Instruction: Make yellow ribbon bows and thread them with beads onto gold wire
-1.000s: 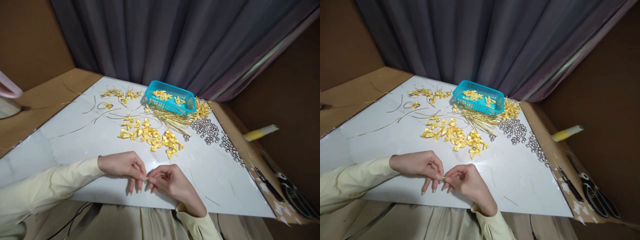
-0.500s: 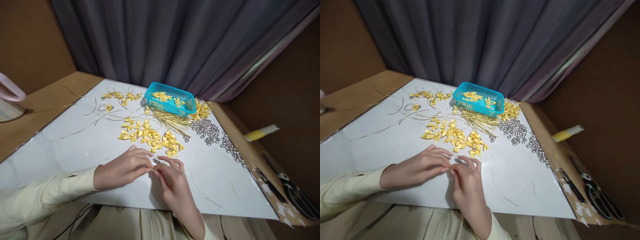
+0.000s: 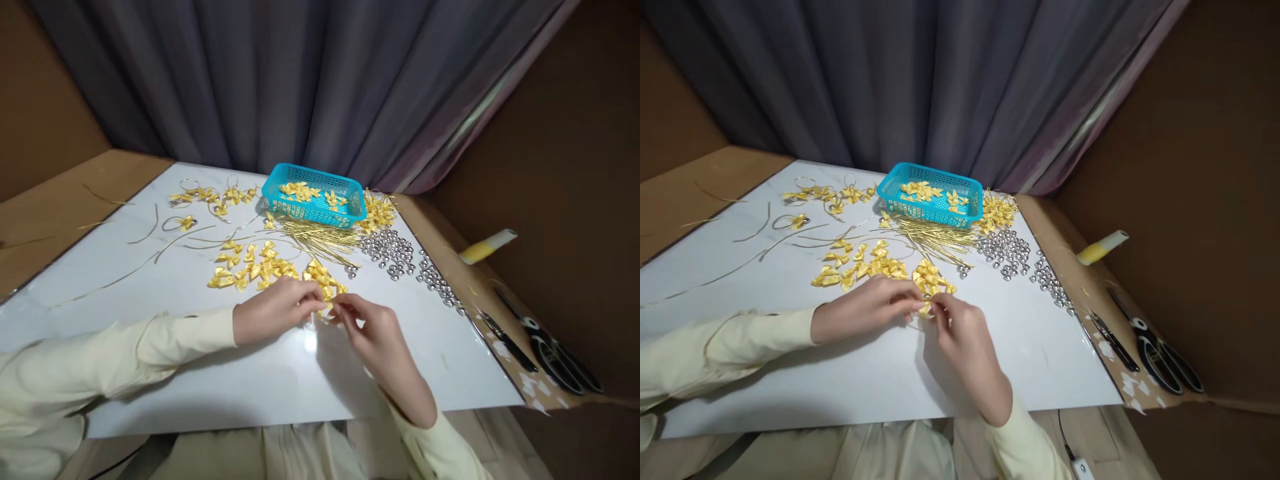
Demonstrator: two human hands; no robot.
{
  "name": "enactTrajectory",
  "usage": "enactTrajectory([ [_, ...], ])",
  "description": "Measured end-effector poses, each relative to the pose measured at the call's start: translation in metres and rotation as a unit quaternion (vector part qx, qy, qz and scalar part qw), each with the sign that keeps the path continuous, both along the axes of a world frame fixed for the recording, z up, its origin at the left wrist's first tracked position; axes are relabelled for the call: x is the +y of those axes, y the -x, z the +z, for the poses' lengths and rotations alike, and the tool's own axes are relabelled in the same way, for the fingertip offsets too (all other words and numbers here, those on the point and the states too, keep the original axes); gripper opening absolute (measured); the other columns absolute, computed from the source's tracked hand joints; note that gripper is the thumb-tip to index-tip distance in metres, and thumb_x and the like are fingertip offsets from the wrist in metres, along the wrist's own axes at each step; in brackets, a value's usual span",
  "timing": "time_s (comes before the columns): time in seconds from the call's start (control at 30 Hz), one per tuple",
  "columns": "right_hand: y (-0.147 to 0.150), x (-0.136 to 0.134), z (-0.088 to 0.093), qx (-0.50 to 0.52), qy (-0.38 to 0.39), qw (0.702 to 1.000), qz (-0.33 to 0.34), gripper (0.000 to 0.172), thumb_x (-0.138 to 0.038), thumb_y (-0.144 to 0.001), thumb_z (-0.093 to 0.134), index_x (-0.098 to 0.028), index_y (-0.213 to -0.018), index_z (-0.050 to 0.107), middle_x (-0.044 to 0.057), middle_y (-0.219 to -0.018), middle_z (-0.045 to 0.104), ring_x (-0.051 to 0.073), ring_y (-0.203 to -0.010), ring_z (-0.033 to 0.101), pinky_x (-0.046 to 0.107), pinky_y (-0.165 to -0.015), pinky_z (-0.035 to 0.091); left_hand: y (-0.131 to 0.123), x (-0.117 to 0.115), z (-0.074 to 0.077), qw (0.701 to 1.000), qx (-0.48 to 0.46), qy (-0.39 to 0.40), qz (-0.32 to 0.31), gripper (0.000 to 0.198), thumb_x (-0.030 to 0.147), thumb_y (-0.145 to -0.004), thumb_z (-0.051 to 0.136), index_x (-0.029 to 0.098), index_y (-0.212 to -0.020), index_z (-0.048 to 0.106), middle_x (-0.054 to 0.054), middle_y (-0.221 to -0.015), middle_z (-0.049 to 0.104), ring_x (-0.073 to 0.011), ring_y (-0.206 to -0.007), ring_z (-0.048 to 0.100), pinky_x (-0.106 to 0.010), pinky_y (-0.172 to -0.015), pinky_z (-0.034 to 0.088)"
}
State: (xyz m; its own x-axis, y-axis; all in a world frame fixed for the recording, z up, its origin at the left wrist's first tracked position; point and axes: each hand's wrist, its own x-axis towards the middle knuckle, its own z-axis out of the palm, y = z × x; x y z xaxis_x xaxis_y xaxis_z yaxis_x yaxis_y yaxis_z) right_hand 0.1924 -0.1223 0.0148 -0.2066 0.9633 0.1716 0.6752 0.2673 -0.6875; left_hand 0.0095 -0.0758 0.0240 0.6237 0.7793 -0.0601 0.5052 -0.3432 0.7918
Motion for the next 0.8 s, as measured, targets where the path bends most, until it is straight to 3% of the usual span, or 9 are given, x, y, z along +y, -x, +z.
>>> enactTrajectory([
  [0.1, -0.023, 0.018, 0.015, -0.009, 0.043, 0.999, 0.013, 0.015, -0.014, -0.083, 0.049, -0.017, -0.08, 0.063, 0.003, -0.07, 0.071, 0.017, -0.066, 0.067, 0.024, -0.062, 0.047, -0.005, 0.01, -0.009, 0.998, 0.027, -0.049, 0.032, 0.013, 0.019, -0.088, 0.05, 0.015, -0.082, 0.061, -0.002, -0.08, 0.064, -0.0169, -0.077, 0.058, -0.026, -0.069, 0.04],
  [0.23, -0.044, 0.038, 0.031, -0.023, 0.122, 0.987, 0.101, 0.017, -0.019, -0.083, 0.051, -0.018, -0.074, 0.066, 0.003, -0.07, 0.072, 0.017, -0.068, 0.066, 0.026, -0.069, 0.047, -0.008, 0.005, -0.026, 0.991, 0.077, -0.109, 0.026, 0.008, 0.022, -0.084, 0.059, 0.015, -0.087, 0.055, -0.005, -0.09, 0.058, -0.0217, -0.09, 0.053, -0.031, -0.076, 0.04],
  [0.4, -0.046, 0.054, 0.028, 0.006, 0.163, 0.97, 0.182, 0.021, -0.022, -0.081, 0.05, -0.016, -0.068, 0.065, 0.006, -0.073, 0.071, 0.018, -0.072, 0.065, 0.027, -0.07, 0.048, -0.018, 0.001, -0.037, 0.986, 0.093, -0.136, 0.027, 0.005, 0.02, -0.087, 0.054, 0.017, -0.084, 0.053, -0.005, -0.092, 0.056, -0.0224, -0.092, 0.05, -0.034, -0.08, 0.039],
  [0.67, -0.041, 0.056, 0.018, 0.015, 0.129, 0.98, 0.152, 0.021, -0.014, -0.076, 0.049, -0.017, -0.061, 0.064, 0.005, -0.071, 0.071, 0.017, -0.069, 0.063, 0.027, -0.067, 0.047, -0.027, 0.013, -0.03, 0.995, 0.046, -0.079, 0.045, 0.014, 0.025, -0.092, 0.045, 0.016, -0.082, 0.051, -0.002, -0.079, 0.056, -0.0186, -0.076, 0.052, -0.03, -0.068, 0.038],
  [0.8, -0.048, 0.058, 0.017, 0.032, 0.142, 0.979, 0.139, 0.018, -0.016, -0.076, 0.052, -0.016, -0.064, 0.066, 0.003, -0.062, 0.07, 0.016, -0.063, 0.063, 0.027, -0.065, 0.048, -0.035, 0.017, -0.031, 0.99, 0.073, -0.115, 0.033, 0.012, 0.024, -0.091, 0.045, 0.017, -0.083, 0.049, -0.003, -0.08, 0.055, -0.0195, -0.076, 0.052, -0.029, -0.066, 0.038],
])
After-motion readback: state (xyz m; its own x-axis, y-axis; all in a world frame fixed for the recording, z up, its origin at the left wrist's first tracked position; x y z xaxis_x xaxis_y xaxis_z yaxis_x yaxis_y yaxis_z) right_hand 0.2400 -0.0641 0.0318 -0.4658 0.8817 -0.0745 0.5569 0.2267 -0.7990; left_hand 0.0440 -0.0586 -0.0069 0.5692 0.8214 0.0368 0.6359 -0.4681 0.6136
